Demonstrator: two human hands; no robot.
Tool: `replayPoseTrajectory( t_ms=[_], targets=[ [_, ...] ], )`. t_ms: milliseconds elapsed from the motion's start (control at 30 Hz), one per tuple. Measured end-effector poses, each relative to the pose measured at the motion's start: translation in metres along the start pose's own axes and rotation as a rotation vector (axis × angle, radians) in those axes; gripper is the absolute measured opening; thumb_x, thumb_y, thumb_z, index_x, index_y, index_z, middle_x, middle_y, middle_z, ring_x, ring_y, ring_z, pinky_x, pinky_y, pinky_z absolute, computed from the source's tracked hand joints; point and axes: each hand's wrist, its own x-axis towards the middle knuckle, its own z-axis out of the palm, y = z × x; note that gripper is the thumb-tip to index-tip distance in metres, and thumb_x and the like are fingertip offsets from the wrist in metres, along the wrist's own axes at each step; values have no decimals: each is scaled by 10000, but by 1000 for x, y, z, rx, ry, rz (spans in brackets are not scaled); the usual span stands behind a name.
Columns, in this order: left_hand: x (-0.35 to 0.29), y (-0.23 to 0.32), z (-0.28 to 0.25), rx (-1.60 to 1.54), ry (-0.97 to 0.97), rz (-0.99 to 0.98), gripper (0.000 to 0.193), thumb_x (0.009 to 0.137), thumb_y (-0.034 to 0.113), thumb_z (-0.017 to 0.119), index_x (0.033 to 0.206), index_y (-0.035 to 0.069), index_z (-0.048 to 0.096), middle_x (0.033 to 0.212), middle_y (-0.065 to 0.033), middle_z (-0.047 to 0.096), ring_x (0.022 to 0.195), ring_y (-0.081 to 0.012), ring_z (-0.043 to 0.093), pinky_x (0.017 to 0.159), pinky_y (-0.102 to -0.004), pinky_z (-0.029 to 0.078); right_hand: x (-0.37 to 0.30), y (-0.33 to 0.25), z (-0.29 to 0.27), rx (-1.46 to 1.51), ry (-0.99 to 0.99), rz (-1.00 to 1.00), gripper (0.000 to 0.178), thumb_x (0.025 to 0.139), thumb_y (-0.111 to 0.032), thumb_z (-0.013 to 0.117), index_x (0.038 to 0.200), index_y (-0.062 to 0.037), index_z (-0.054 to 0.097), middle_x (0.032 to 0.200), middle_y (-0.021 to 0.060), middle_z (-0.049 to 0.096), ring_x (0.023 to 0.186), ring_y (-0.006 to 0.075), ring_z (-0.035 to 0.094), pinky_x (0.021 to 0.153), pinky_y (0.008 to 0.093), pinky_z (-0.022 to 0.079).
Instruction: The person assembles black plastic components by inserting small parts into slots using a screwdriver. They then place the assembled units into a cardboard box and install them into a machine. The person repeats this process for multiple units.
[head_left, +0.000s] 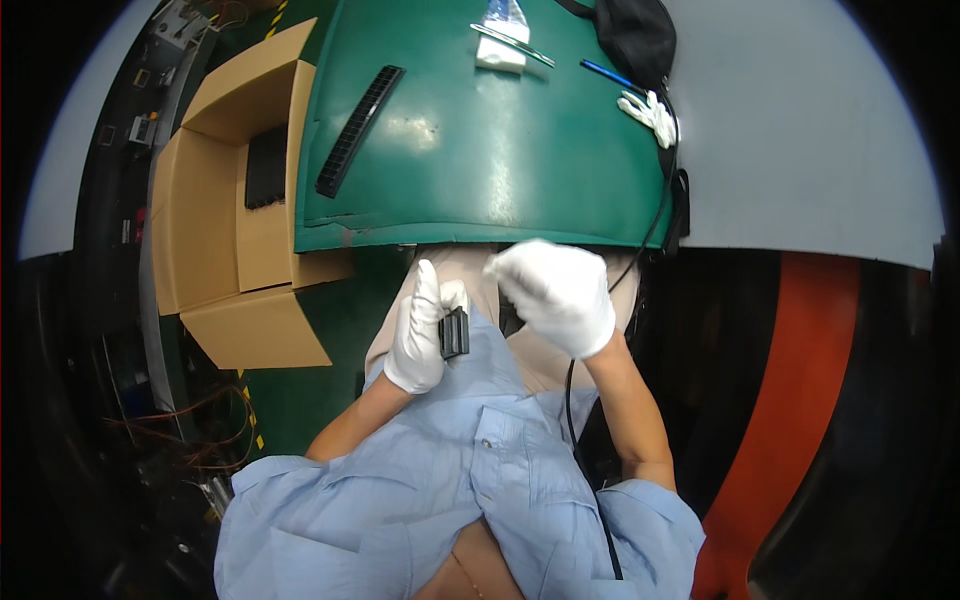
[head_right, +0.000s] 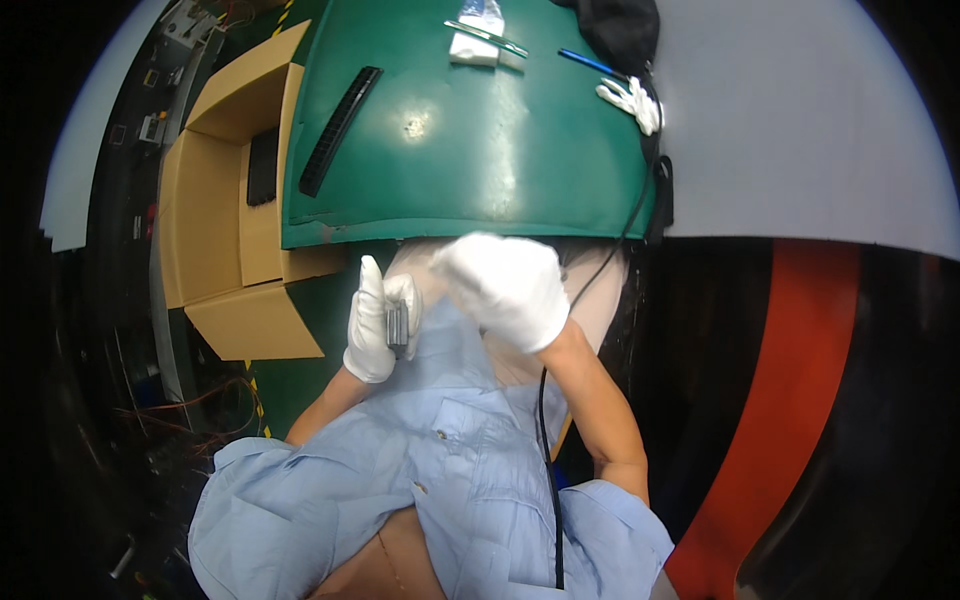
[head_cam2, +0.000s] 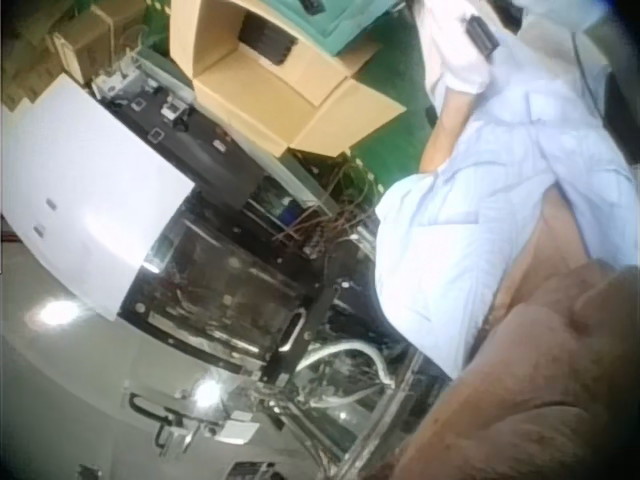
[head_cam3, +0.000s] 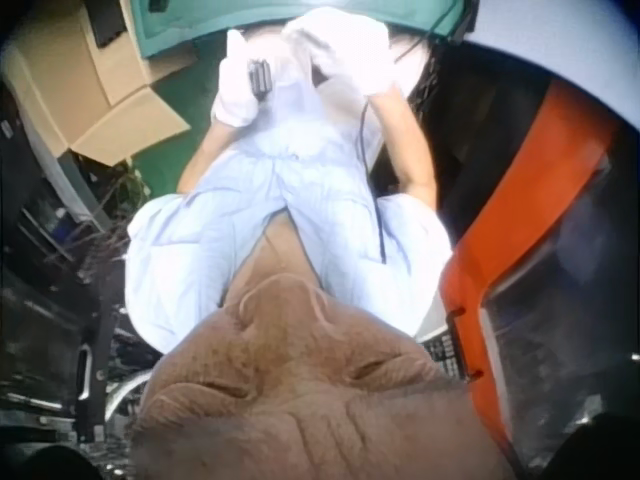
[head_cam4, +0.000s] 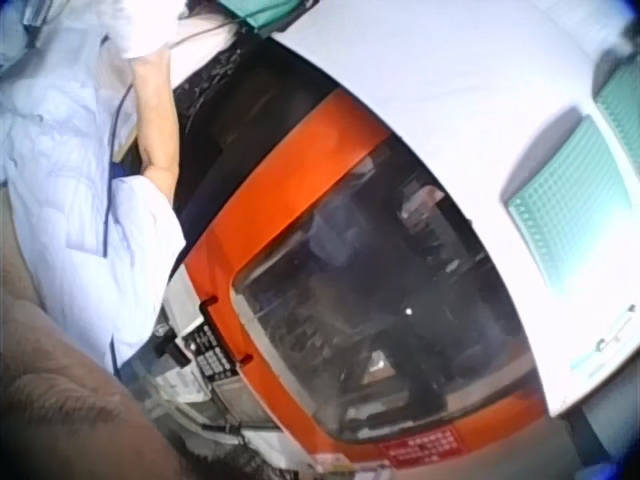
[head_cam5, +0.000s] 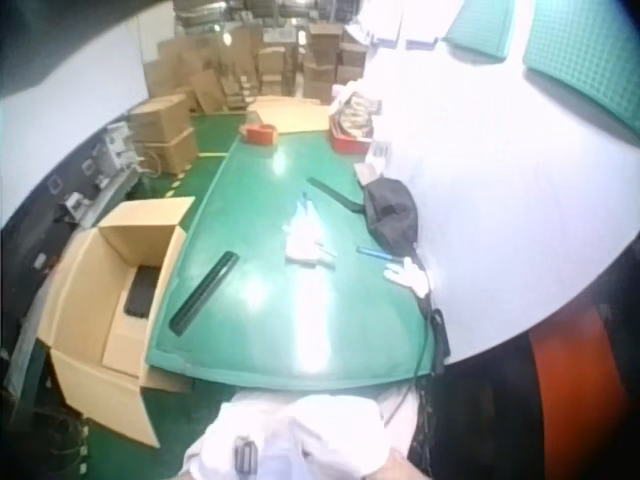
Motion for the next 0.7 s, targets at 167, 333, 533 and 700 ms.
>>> replayPoseTrajectory(
  t_ms=[167, 333, 533, 700],
  targets=[
    [33, 23, -36, -743, -91, 121, 648, 1069, 532, 179, 584, 147, 372, 426, -9, 351, 322, -150, 315, 358, -275, 303, 41, 80, 29, -174, 2, 126, 56, 872, -169, 681, 898, -120, 676, 856, 90, 652, 784, 292, 647, 699, 387, 533],
    [59, 28, -85, -1265, -181, 269, 525, 1084, 381, 273, 622, 155, 380, 456, -7, 366, 348, -177, 366, 425, -329, 384, 53, 160, 52, -380, -74, 161, 142, 864, -230, 712, 849, -101, 654, 886, 105, 648, 827, 327, 622, 743, 430, 509],
    [75, 16, -104, -1333, -157, 316, 492, 1093, 326, 234, 651, 167, 380, 438, 14, 352, 332, -136, 349, 418, -290, 379, 56, 154, 41, -398, -2, 114, 182, 828, -198, 755, 975, -98, 720, 977, 103, 693, 894, 295, 653, 816, 397, 516],
    [83, 2, -100, -1359, -148, 282, 509, 1093, 354, 230, 642, 170, 378, 436, 9, 354, 333, -142, 359, 421, -297, 383, 57, 43, 44, 596, -407, 762, 312, 949, -339, 644, 1137, -92, 677, 1071, 88, 681, 933, 216, 656, 817, 359, 529]
  ],
)
